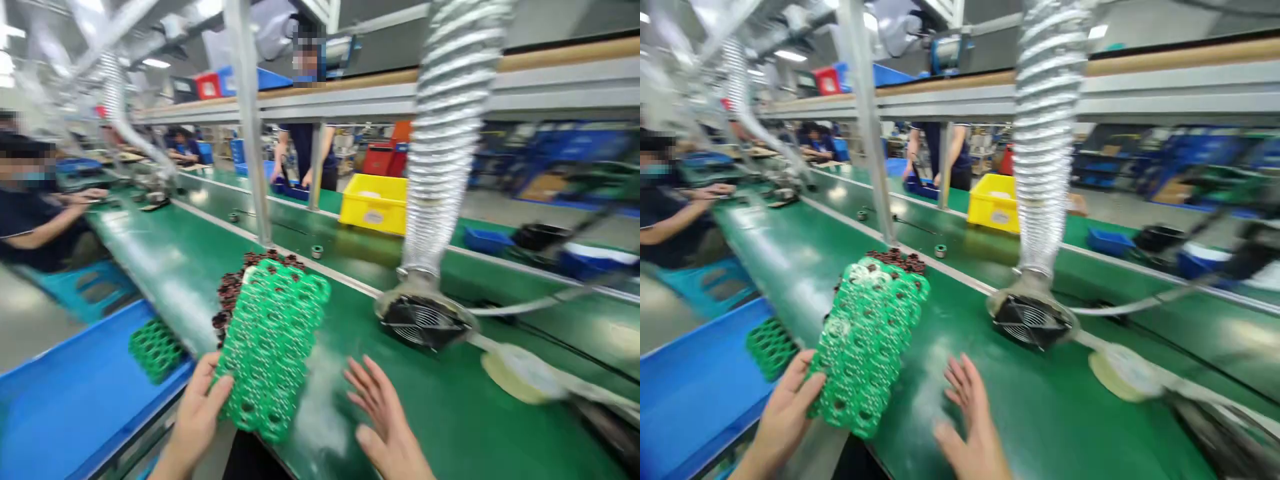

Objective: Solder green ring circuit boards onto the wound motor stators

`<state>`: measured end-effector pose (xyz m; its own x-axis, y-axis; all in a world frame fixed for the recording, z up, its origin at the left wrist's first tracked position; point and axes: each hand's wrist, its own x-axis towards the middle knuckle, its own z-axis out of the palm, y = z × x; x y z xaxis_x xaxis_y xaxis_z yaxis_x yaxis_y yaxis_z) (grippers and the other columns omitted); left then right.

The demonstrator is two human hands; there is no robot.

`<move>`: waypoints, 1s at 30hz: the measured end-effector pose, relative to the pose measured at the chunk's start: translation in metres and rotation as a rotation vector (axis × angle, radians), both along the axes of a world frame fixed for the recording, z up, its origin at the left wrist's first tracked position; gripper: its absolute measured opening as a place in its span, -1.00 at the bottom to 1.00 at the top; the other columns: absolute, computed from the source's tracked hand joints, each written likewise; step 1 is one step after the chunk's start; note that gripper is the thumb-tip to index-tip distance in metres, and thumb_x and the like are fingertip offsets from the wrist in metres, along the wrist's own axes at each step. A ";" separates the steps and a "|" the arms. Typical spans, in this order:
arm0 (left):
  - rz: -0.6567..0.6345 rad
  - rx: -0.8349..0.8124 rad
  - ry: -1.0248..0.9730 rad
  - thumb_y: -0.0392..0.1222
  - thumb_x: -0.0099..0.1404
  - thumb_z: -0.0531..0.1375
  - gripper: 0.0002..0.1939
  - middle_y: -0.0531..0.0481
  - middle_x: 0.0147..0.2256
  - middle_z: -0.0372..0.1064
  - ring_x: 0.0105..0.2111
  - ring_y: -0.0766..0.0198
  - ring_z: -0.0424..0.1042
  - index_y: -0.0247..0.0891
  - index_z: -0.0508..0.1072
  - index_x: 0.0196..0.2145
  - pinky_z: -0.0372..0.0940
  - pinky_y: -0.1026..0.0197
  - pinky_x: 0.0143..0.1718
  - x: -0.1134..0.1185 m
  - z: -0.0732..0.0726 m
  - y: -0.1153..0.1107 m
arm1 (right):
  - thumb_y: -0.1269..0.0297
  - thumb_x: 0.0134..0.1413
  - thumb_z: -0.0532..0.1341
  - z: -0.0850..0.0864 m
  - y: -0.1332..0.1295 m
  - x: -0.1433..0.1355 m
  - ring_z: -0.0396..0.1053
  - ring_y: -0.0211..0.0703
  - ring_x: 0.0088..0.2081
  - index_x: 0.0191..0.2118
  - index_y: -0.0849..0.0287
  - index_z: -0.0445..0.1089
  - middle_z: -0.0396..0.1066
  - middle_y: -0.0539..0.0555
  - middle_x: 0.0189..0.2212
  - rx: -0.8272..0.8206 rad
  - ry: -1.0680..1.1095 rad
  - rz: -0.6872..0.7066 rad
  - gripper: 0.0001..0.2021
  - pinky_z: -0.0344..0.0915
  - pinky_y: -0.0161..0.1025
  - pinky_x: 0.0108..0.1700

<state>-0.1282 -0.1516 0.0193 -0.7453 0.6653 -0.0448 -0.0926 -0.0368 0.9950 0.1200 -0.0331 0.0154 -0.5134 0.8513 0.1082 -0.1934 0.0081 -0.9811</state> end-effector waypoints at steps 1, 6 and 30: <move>-0.101 0.006 0.043 0.12 0.10 0.36 -0.59 0.00 -0.35 0.49 -0.33 0.16 0.47 -0.23 0.44 -0.26 0.40 0.19 -0.26 0.022 -0.007 0.012 | -0.16 -0.01 0.35 0.003 0.000 -0.003 0.31 0.10 0.21 0.24 -0.02 0.18 0.31 0.21 0.22 -0.080 0.048 -0.063 -0.26 0.34 0.05 0.15; -0.675 -0.008 0.173 0.07 0.26 0.26 -0.68 -0.10 -0.20 0.50 -0.13 0.14 0.46 -0.23 0.47 -0.21 0.36 0.21 -0.09 0.079 -0.019 0.060 | -0.02 0.08 0.33 0.016 0.010 0.007 0.44 0.03 0.06 0.07 0.07 0.34 0.49 0.15 0.03 -0.154 0.201 -0.417 -0.51 0.35 0.03 0.14; -0.764 0.555 0.774 -0.35 0.30 0.22 -0.80 0.05 -0.30 0.61 -0.31 0.35 0.58 -0.16 0.52 -0.14 0.44 0.44 -0.20 0.119 0.049 0.099 | 0.31 0.31 0.16 0.027 -0.020 0.037 0.56 -0.18 -0.08 -0.02 0.02 0.39 0.58 0.06 -0.10 0.418 -0.025 -0.456 -0.83 0.48 -0.23 -0.02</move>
<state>-0.0088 -0.0527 0.0682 0.1424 0.7313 0.6670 0.3338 -0.6699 0.6632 0.1567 -0.0533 0.0428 -0.1148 0.8736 0.4729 -0.0564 0.4695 -0.8811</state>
